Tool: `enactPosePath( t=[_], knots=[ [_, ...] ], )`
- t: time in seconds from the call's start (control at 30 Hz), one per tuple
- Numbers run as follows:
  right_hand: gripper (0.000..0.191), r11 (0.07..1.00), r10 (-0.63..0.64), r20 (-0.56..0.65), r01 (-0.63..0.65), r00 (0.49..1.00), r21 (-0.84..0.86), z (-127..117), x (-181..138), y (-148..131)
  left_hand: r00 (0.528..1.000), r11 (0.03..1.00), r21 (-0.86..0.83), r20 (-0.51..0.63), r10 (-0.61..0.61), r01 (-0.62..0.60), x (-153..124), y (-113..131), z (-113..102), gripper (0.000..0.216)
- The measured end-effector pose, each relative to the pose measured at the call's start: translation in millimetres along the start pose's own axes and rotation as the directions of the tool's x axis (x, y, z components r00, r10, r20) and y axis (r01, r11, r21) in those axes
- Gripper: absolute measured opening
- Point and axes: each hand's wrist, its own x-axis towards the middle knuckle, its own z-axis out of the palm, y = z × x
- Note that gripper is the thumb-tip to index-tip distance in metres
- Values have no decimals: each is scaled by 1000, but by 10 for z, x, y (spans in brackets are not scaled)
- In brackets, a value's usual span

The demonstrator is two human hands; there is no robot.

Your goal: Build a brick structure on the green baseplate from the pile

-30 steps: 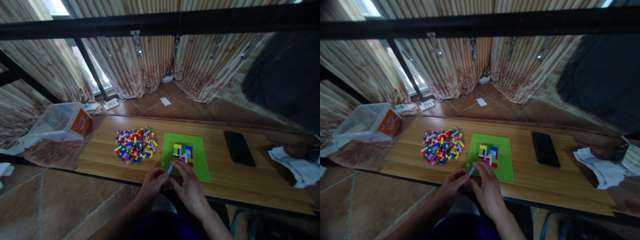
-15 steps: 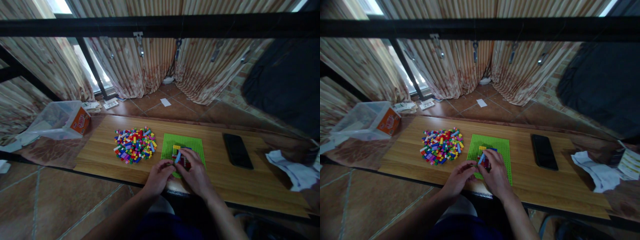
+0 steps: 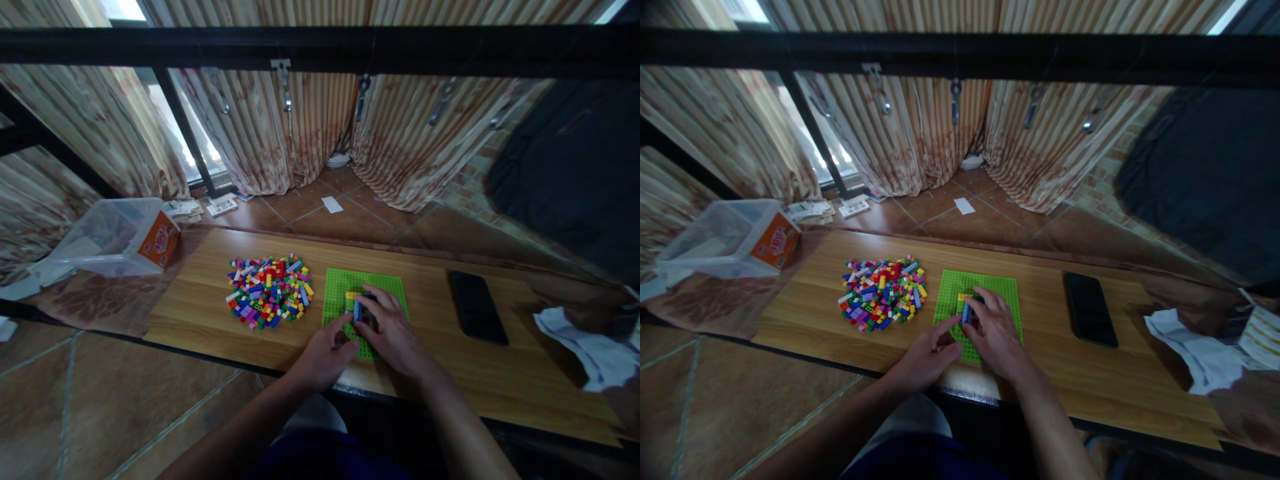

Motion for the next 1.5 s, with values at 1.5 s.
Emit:
enactPosePath(
  t=[1.5],
  knots=[
    [35, 922, 359, -324, -278, 876, 270, 210, -192, 114, 987, 312, 937, 162, 19, -160, 95, 172, 184, 76]
  ],
)
